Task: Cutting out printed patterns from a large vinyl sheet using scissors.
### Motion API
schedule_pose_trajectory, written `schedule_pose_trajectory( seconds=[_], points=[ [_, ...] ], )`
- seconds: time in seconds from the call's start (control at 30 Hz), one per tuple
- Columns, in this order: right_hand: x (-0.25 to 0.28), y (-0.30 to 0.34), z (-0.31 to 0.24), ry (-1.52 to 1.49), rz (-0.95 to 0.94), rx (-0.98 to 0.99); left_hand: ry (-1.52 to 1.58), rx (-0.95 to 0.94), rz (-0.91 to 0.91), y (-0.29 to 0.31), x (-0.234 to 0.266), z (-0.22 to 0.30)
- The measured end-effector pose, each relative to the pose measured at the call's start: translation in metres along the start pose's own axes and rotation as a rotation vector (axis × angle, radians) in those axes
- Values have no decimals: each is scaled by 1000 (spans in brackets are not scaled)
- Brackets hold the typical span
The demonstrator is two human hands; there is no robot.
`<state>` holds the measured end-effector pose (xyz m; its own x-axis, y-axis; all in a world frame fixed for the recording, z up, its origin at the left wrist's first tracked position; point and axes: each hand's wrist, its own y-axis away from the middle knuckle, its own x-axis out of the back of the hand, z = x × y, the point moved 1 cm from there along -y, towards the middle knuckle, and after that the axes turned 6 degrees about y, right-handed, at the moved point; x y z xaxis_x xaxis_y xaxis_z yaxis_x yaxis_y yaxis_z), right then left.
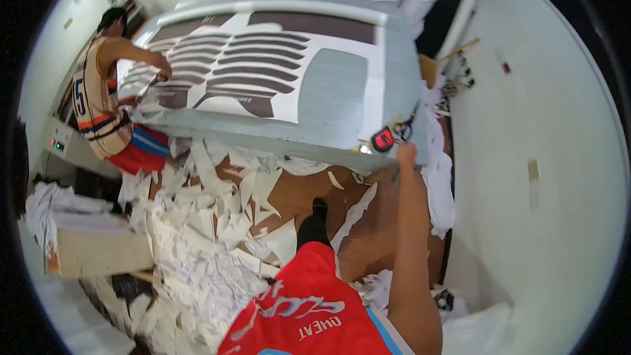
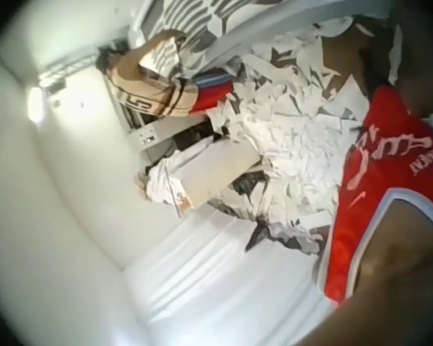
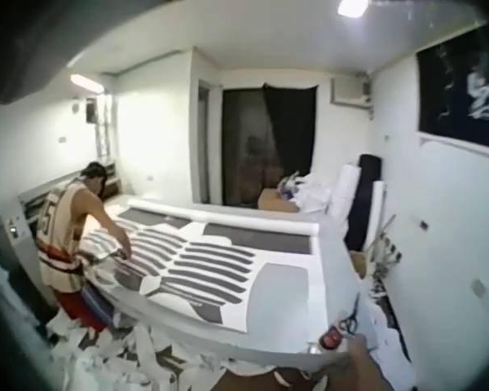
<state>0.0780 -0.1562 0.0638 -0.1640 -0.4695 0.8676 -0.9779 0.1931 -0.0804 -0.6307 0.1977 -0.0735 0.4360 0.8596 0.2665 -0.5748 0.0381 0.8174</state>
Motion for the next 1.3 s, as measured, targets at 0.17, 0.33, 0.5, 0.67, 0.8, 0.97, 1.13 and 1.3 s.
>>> schedule_pose_trajectory(
  seconds=[0.17, 0.33, 0.5, 0.67, 0.8, 0.97, 1.13, 1.3],
  points=[
    [-15, -68, -12, 32, -19, -149, 172, 375, 653, -5, 116, 105],
    [-44, -102, -46, 236, 27, -90, 726, -140, 872, -74, 280, 266],
    [-30, -134, 35, 433, -335, 28, 1293, -43, 504, -143, 364, 409],
    [-43, -132, -10, 428, -247, 302, 1419, -96, 279, -256, 376, 350],
    [14, -44, -54, -412, -343, -174, 1396, 88, 496, -249, 408, 393],
    [47, 134, -194, -782, -619, -579, 1382, -60, 427, -252, 422, 383],
    [-73, 254, -221, -962, -1099, -726, 1409, -18, 362, -251, 434, 391],
    [-121, 267, -254, -820, -1078, -343, 1305, 91, 378, -251, 444, 383]
  ],
)
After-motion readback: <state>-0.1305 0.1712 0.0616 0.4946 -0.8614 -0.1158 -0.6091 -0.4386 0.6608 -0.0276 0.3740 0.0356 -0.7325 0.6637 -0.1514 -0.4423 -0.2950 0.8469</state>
